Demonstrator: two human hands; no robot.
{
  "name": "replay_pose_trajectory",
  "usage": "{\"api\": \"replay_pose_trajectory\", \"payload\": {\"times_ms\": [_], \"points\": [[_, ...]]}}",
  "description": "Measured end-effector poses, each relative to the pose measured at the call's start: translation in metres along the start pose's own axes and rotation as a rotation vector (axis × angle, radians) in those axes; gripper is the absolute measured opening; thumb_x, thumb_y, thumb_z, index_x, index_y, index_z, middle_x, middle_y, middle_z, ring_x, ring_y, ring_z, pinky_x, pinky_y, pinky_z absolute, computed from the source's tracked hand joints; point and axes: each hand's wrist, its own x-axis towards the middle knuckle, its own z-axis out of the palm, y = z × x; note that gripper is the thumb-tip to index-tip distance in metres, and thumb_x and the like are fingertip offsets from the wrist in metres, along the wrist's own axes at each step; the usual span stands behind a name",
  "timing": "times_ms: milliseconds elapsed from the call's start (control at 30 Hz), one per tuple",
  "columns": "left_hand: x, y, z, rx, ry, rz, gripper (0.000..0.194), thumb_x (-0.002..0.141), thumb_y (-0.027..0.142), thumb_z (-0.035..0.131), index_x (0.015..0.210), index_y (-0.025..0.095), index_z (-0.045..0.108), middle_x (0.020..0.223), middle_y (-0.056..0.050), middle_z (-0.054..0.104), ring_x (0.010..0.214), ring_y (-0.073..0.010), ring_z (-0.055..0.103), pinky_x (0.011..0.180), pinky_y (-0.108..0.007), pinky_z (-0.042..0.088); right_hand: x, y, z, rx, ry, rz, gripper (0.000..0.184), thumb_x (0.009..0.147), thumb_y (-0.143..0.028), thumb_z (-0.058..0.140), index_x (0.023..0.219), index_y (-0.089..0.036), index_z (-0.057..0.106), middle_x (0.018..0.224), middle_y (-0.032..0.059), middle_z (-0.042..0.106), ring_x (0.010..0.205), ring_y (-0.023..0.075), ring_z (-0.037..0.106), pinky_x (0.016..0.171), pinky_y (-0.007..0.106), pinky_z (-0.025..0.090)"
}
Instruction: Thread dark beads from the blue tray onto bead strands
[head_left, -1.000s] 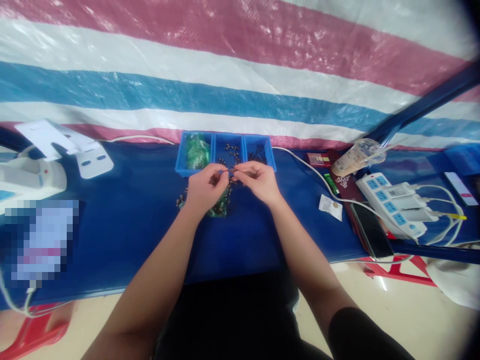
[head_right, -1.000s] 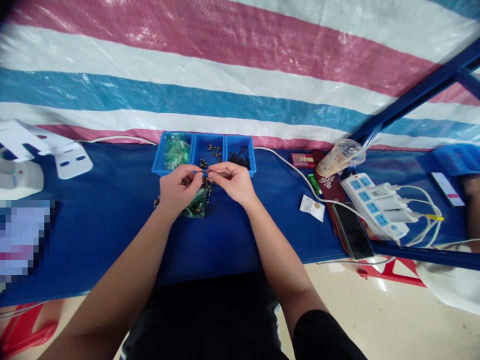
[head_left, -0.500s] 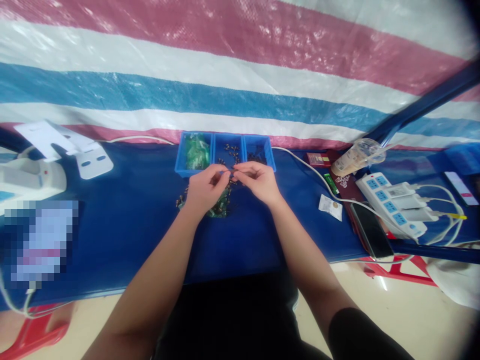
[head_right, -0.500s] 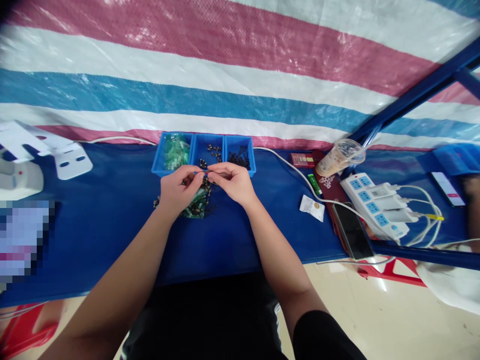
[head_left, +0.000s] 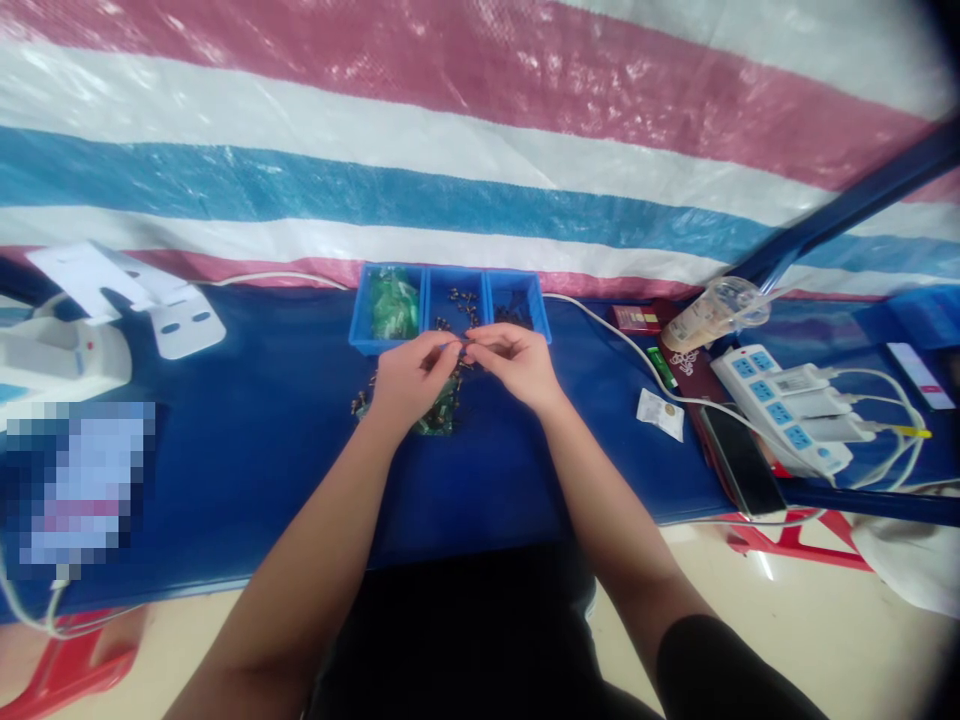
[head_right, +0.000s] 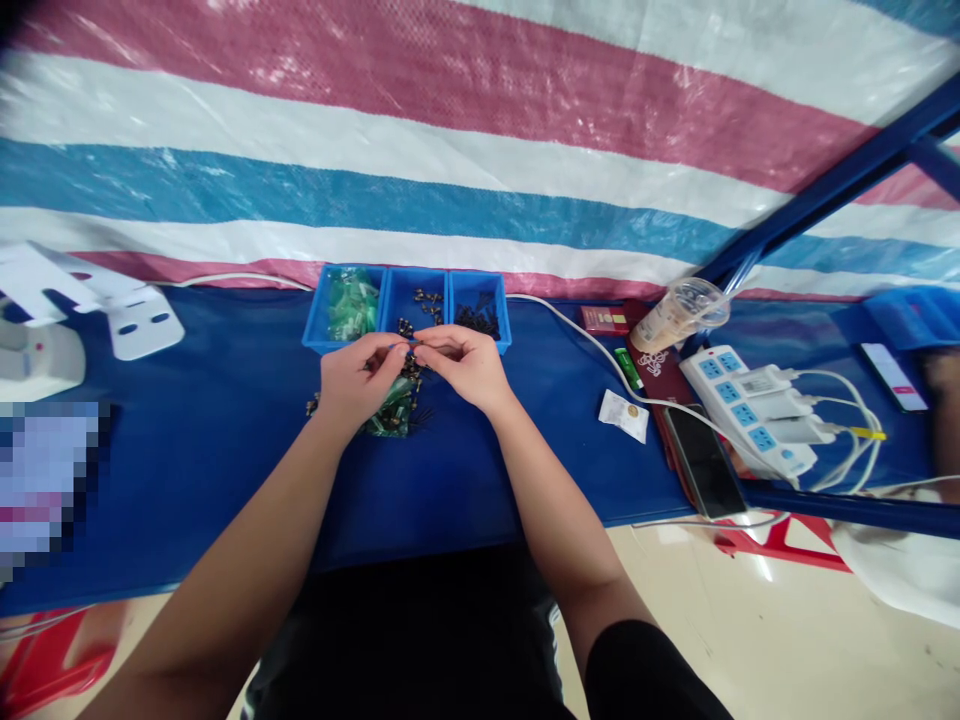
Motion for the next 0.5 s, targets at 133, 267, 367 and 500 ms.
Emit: {"api": "replay_pose_trajectory", "payload": {"times_ms": [133, 267, 367, 500], "points": [[-0.0005, -0.0014, 0.0003, 0.0, 0.007, -0.014, 0.021, 0.094, 0.037, 0.065, 0.104, 0.021, 0.075, 0.07, 0.002, 0.068, 0.056, -0.0088, 0.056, 0.061, -0.021, 0.046, -0.0001, -0.0021, 0.0001, -0.006, 0.005, -0.002, 0.03, 0.072, -0.041, 0.086, 0.094, -0.022, 0.076, 0.084, 0.0016, 0.078, 0.078, 0.0161, 0.076, 0.081, 0.034, 0.065], [-0.0008, -0.0034, 0.0007, -0.005, 0.016, -0.001, 0.022, 0.093, 0.036, 0.066, 0.107, 0.021, 0.075, 0.068, 0.002, 0.067, 0.056, -0.0087, 0.056, 0.06, -0.021, 0.047, 0.0002, -0.0017, -0.001, -0.014, 0.0, 0.004, 0.032, 0.072, -0.043, 0.086, 0.093, -0.022, 0.076, 0.086, 0.0023, 0.079, 0.078, 0.0166, 0.076, 0.081, 0.034, 0.065], [-0.0005, -0.0034, 0.0009, -0.003, 0.021, 0.006, 0.021, 0.094, 0.037, 0.064, 0.102, 0.021, 0.075, 0.069, 0.002, 0.068, 0.056, -0.0088, 0.056, 0.06, -0.021, 0.047, 0.0002, -0.0014, -0.0009, -0.016, -0.005, 0.016, 0.034, 0.071, -0.045, 0.086, 0.093, -0.022, 0.076, 0.088, 0.0028, 0.079, 0.079, 0.017, 0.076, 0.08, 0.035, 0.065], [0.0001, -0.0018, 0.0008, 0.0, 0.02, 0.02, 0.02, 0.093, 0.037, 0.065, 0.099, 0.021, 0.076, 0.071, 0.001, 0.069, 0.057, -0.0092, 0.056, 0.061, -0.022, 0.047, 0.0001, -0.0021, 0.0002, -0.006, 0.0, 0.022, 0.034, 0.071, -0.044, 0.086, 0.093, -0.022, 0.076, 0.087, 0.0025, 0.079, 0.079, 0.0166, 0.076, 0.08, 0.034, 0.065]]}}
